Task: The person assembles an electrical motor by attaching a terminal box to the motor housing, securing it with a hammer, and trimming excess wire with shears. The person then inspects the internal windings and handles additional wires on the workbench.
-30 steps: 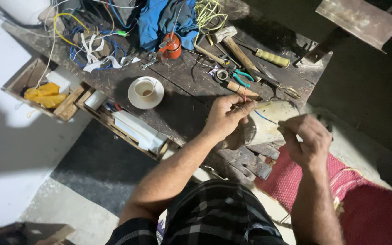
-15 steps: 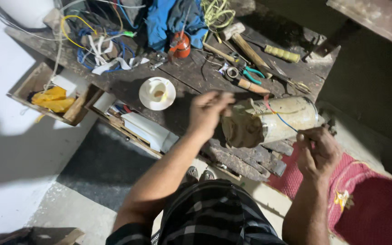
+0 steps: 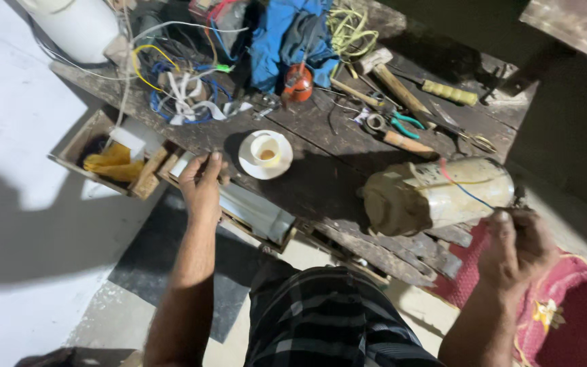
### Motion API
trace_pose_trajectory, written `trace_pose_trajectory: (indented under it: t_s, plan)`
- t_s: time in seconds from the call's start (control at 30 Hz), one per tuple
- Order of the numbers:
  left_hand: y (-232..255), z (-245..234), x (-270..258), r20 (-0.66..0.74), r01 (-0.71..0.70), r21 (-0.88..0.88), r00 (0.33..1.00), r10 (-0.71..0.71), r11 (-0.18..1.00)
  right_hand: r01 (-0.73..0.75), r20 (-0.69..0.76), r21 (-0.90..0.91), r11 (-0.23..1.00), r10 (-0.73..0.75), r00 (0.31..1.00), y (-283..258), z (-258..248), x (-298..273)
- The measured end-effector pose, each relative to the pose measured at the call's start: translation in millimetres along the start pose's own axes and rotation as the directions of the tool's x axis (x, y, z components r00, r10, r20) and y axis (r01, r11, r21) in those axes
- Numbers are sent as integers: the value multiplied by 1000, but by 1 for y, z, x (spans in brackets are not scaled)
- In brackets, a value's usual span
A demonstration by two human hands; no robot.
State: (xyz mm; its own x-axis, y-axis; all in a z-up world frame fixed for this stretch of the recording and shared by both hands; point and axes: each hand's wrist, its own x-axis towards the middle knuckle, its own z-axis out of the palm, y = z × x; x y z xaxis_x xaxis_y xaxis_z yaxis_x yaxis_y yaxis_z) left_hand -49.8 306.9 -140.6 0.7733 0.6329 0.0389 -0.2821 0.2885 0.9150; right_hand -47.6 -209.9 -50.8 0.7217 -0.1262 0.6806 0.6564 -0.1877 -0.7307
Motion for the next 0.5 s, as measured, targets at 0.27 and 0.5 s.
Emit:
trace_pose_trajectory:
  t_s: [0.27, 0.5]
  plan:
    - [47, -120, 33, -141, -241, 70, 958, 248, 968, -4, -151, -209, 978, -28, 988, 31, 23, -20]
    - [184, -303, -106, -529, -252, 516, 659, 535, 819, -65, 37, -203, 977, 74, 997, 69, 137, 9]
